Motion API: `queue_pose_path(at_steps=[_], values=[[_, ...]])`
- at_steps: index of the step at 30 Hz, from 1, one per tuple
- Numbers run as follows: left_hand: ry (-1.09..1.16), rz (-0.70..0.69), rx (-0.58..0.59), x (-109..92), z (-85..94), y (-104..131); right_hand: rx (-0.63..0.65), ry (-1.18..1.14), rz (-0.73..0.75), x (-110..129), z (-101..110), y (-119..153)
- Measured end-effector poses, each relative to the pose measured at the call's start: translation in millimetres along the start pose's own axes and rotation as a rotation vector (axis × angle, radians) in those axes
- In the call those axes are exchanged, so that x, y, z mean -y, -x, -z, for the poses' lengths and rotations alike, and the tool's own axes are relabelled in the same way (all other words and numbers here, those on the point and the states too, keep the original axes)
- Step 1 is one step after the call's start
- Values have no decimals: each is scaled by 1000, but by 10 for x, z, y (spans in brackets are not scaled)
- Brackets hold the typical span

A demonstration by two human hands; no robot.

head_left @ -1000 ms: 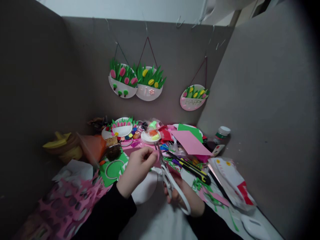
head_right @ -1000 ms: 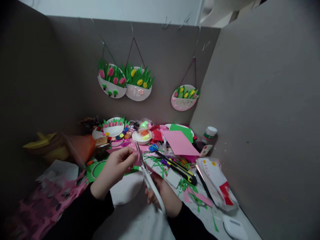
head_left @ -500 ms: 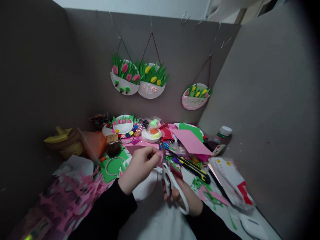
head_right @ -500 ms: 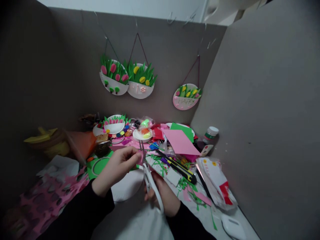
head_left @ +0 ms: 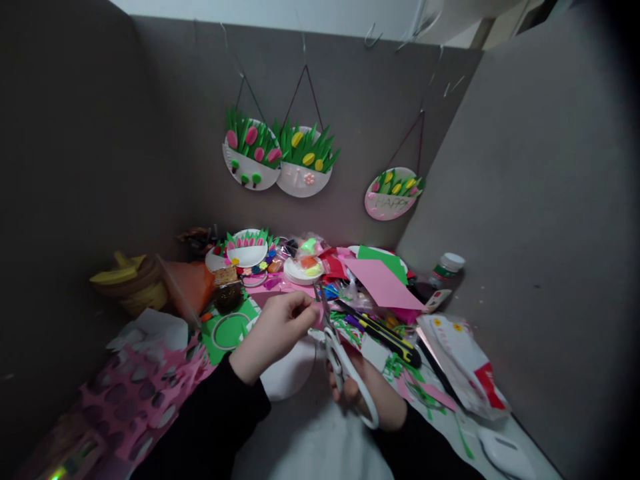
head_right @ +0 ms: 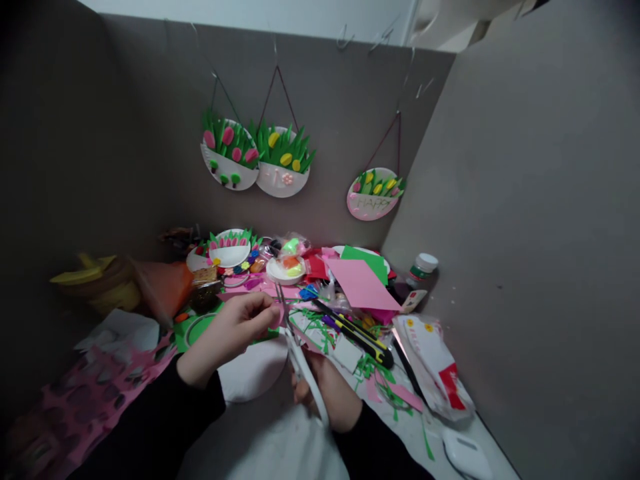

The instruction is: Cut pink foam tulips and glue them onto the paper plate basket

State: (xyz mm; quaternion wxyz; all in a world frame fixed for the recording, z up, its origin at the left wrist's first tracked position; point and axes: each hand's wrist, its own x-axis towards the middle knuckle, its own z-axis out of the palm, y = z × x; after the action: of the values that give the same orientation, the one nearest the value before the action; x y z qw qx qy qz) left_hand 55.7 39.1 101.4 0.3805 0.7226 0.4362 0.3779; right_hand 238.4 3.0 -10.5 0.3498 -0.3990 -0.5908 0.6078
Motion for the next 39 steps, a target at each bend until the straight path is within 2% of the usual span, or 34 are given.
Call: queue_pose_path(at_steps=[5, 14, 21, 28, 39], values=[[-22, -13, 12, -17, 36, 6, 27, -26, 28, 119, -9, 16], [-70, -11, 23, -9, 70, 10, -4, 12, 28, 211, -36, 38], [-86, -5, 12, -25, 84, 5, 2, -42, 8, 186, -2, 59], [-107, -3, 11, -21, 114, 4, 27, -11, 52, 133, 18, 72], [-157, 9, 20, -13, 142, 7, 34, -52, 3, 73, 17, 51]])
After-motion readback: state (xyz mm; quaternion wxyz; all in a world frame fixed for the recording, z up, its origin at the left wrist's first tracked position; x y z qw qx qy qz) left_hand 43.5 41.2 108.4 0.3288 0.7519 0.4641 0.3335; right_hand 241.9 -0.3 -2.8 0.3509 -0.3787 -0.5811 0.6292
